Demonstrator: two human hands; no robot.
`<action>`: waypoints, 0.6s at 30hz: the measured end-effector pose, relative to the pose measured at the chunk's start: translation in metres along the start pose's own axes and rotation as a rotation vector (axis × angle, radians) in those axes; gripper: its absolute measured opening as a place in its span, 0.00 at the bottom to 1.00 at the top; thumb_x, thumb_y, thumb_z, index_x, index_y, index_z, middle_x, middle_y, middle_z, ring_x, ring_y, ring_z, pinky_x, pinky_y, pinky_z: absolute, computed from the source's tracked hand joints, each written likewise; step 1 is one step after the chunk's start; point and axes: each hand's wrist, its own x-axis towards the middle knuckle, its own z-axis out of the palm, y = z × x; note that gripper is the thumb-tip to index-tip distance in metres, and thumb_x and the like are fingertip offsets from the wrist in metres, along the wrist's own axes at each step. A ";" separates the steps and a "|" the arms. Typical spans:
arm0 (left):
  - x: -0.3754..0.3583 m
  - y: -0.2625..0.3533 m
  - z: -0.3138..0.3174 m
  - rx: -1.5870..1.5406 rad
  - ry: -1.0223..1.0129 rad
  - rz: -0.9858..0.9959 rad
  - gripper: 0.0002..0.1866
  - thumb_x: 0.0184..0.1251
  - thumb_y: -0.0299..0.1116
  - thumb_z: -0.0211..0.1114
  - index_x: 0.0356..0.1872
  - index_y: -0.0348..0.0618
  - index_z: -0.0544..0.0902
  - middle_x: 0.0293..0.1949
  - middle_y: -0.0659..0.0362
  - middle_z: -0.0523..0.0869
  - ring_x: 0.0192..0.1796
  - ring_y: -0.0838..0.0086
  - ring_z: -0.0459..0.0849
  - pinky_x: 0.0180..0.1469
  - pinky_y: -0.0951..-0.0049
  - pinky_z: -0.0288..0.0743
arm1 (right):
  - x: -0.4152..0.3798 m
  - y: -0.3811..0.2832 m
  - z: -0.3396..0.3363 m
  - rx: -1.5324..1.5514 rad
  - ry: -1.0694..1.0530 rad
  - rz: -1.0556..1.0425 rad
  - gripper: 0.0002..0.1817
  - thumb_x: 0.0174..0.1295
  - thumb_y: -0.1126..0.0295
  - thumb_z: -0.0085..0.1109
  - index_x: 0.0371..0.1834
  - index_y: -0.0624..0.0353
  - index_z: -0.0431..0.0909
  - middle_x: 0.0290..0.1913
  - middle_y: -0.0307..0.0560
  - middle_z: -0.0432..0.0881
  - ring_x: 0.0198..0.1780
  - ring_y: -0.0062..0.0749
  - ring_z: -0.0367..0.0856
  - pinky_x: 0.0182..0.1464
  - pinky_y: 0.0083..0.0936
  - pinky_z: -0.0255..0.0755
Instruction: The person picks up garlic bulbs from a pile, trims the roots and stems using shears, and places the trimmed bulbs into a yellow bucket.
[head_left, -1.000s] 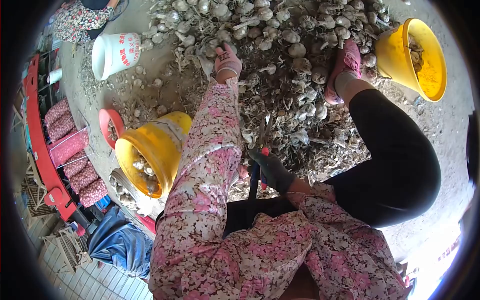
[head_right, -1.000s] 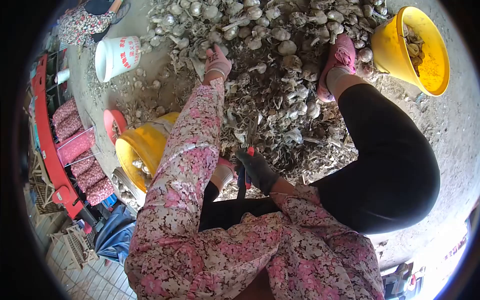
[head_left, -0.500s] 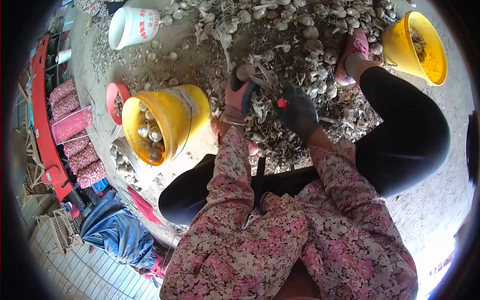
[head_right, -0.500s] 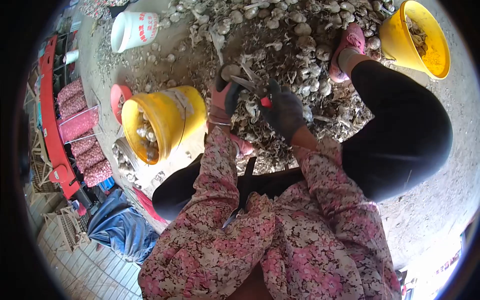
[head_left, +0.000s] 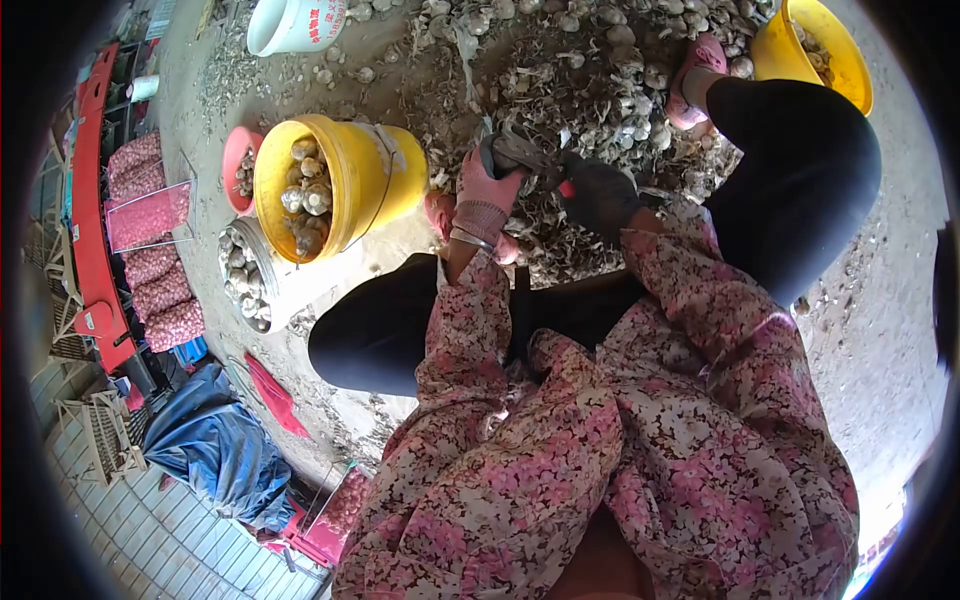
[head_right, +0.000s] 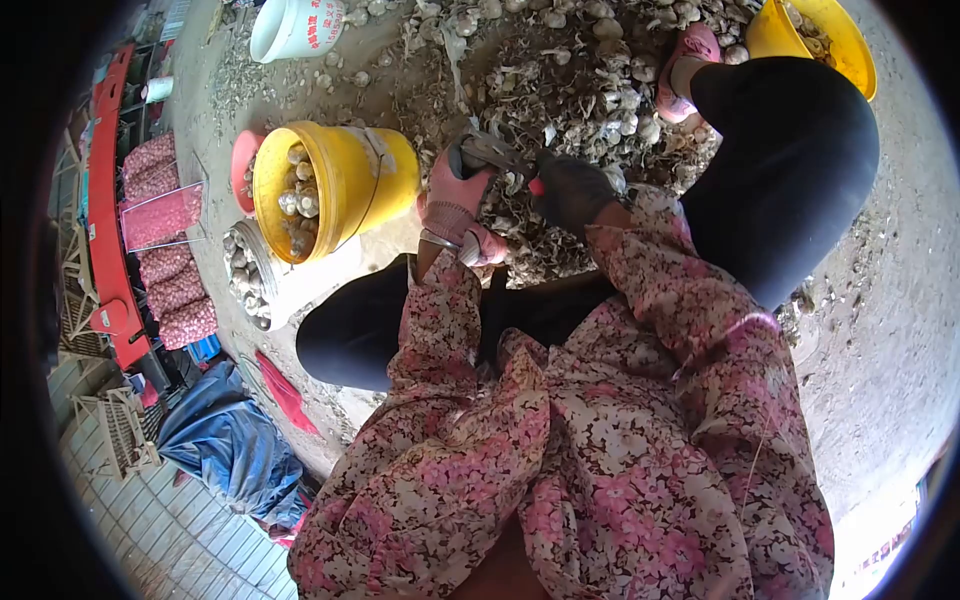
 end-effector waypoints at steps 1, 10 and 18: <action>-0.005 -0.003 0.001 0.010 0.034 0.041 0.28 0.46 0.29 0.74 0.53 0.39 0.77 0.43 0.52 0.85 0.48 0.64 0.84 0.53 0.69 0.75 | -0.001 0.003 0.002 0.000 -0.002 0.000 0.21 0.55 0.63 0.60 0.53 0.53 0.72 0.37 0.55 0.81 0.43 0.50 0.81 0.43 0.43 0.73; -0.012 -0.011 -0.002 -0.642 0.010 0.056 0.14 0.60 0.25 0.64 0.48 0.39 0.80 0.40 0.58 0.84 0.45 0.66 0.81 0.46 0.71 0.77 | 0.015 0.027 0.046 0.197 -0.007 0.128 0.17 0.60 0.57 0.54 0.36 0.61 0.80 0.37 0.59 0.82 0.44 0.53 0.81 0.47 0.42 0.73; 0.000 -0.011 0.008 -1.530 -0.052 -0.189 0.18 0.69 0.46 0.58 0.49 0.43 0.76 0.43 0.56 0.82 0.44 0.65 0.80 0.46 0.70 0.75 | -0.006 -0.020 0.013 0.552 -0.092 0.184 0.29 0.61 0.49 0.60 0.55 0.62 0.70 0.39 0.55 0.82 0.40 0.40 0.82 0.44 0.35 0.74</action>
